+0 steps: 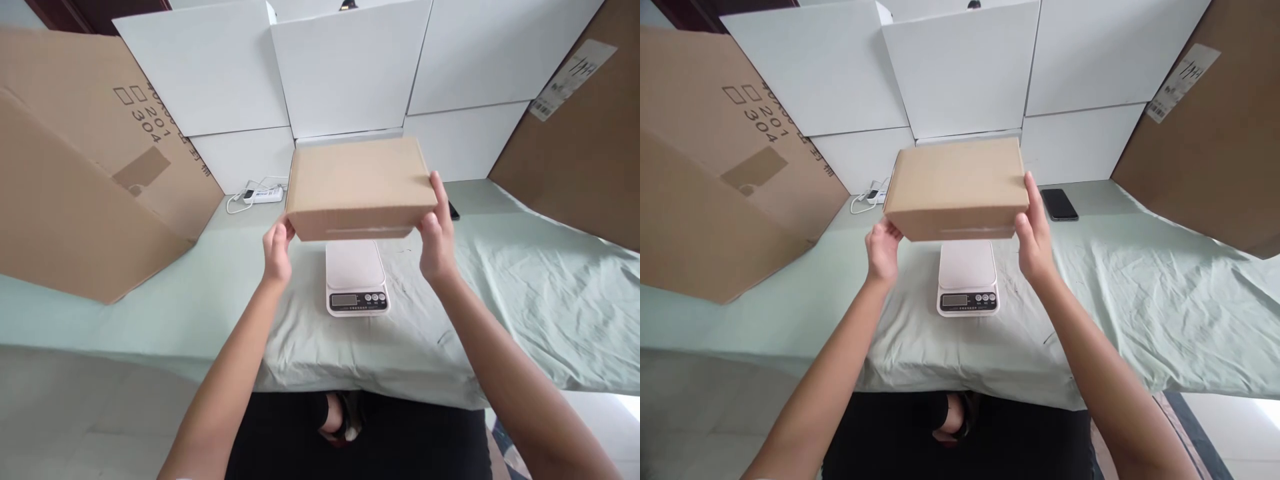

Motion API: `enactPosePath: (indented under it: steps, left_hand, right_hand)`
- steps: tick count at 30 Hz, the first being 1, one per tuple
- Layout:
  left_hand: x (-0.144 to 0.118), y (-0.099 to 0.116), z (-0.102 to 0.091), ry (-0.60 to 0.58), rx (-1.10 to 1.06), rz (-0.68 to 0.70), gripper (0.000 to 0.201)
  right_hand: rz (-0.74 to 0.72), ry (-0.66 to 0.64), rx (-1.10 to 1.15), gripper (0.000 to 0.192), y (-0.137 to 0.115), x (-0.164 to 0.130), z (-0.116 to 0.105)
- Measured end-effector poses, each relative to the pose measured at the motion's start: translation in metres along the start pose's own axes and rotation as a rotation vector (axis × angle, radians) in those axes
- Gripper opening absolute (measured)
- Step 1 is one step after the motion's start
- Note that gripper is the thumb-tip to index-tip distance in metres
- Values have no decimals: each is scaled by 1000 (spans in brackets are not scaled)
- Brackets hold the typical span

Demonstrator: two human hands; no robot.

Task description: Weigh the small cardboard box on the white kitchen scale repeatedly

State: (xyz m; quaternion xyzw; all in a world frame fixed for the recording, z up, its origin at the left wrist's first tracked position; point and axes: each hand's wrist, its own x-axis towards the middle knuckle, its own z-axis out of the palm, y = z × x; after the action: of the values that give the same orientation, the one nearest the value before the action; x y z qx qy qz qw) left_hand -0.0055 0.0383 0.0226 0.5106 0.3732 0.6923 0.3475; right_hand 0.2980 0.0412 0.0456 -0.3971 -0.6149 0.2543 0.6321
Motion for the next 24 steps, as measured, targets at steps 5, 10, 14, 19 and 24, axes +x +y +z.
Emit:
enactPosePath:
  steps: [5, 10, 14, 19, 24]
  left_hand:
    - [34, -56, 17, 23, -19, -104, 85]
    - [32, -94, 13, 89, -11, -214, 87]
    - [33, -101, 11, 87, -32, -226, 81]
    - [34, -99, 7, 79, -4, -246, 81]
    - [42, -89, -17, 239, 36, -251, 84]
  right_hand:
    - [5, -23, -34, 106, 56, 32, 31]
    - [90, -55, 23, 118, 107, 28, 42]
    - [137, -55, 40, 120, 120, 28, 43]
    - [196, -97, -14, 121, 125, 34, 36]
    - [361, -156, -48, 128, 91, 8, 3]
